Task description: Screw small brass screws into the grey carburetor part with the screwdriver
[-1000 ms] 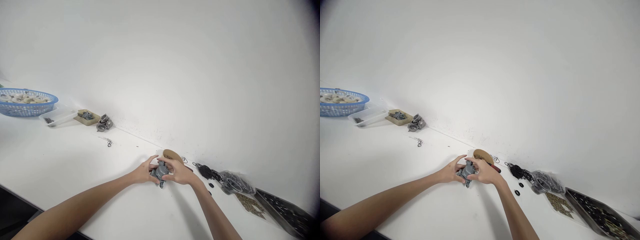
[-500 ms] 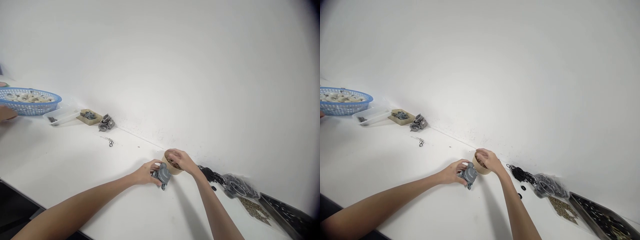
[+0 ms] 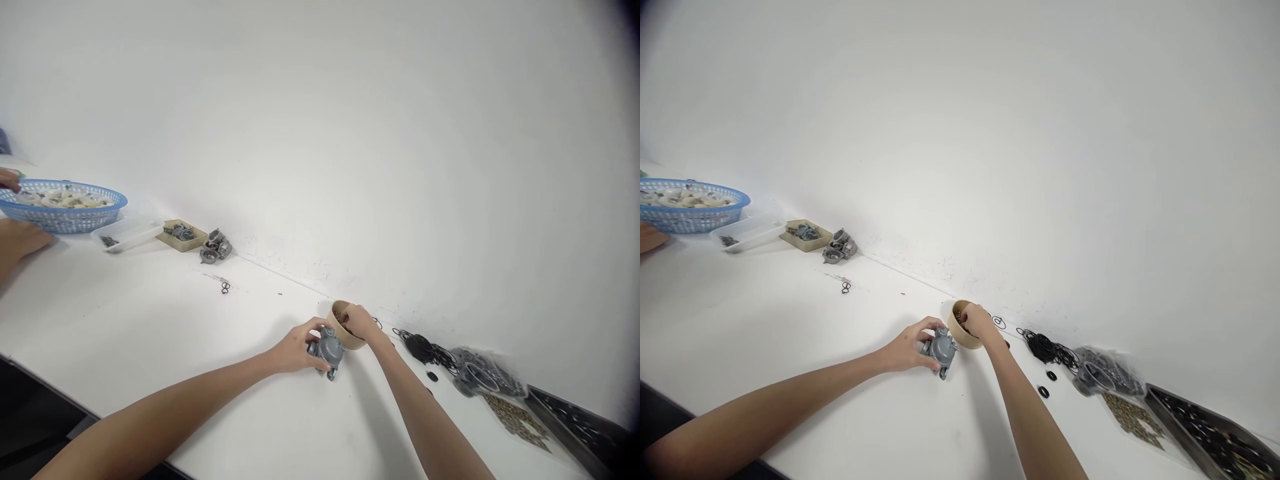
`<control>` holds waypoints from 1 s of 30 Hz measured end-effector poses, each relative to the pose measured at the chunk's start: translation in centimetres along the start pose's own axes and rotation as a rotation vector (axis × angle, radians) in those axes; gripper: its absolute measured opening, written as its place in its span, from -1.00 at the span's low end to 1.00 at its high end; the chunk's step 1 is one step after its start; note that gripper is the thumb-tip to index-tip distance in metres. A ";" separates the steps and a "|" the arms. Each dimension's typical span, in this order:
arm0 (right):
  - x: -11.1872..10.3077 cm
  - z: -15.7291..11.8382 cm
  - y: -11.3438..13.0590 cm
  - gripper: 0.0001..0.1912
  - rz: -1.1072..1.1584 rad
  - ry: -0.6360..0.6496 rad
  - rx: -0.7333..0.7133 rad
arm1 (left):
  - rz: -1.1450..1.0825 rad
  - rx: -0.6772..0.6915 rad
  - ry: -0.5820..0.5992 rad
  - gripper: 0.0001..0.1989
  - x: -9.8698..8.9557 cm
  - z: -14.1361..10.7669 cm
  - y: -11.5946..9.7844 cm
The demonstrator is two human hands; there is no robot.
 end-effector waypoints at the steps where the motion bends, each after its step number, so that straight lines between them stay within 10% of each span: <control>1: 0.1 0.0 -0.1 -0.82 0.003 0.001 -0.017 | -0.009 0.002 -0.008 -0.25 0.0 0.0 0.0; 14: -3.5 -5.0 -0.2 -0.61 0.295 -0.110 -0.198 | -0.108 -0.055 0.164 -0.24 -0.2 0.0 0.7; 24: 3.8 -12.8 -0.6 -0.70 0.472 -0.017 -0.326 | -0.004 -0.068 0.182 -0.20 0.3 -0.2 0.2; 30: 3.0 -12.6 -1.8 -0.69 0.547 -0.121 -0.324 | -0.033 -0.098 0.227 -0.27 0.6 -0.2 -0.1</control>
Point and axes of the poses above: each hand's wrist, its own z-axis towards the middle knuckle, its own x-axis out of the palm, y = z × x, the point moved 8 cm from there along z, towards the middle knuckle, and after that the axes turned 5 degrees about x, right-handed, at the moved point
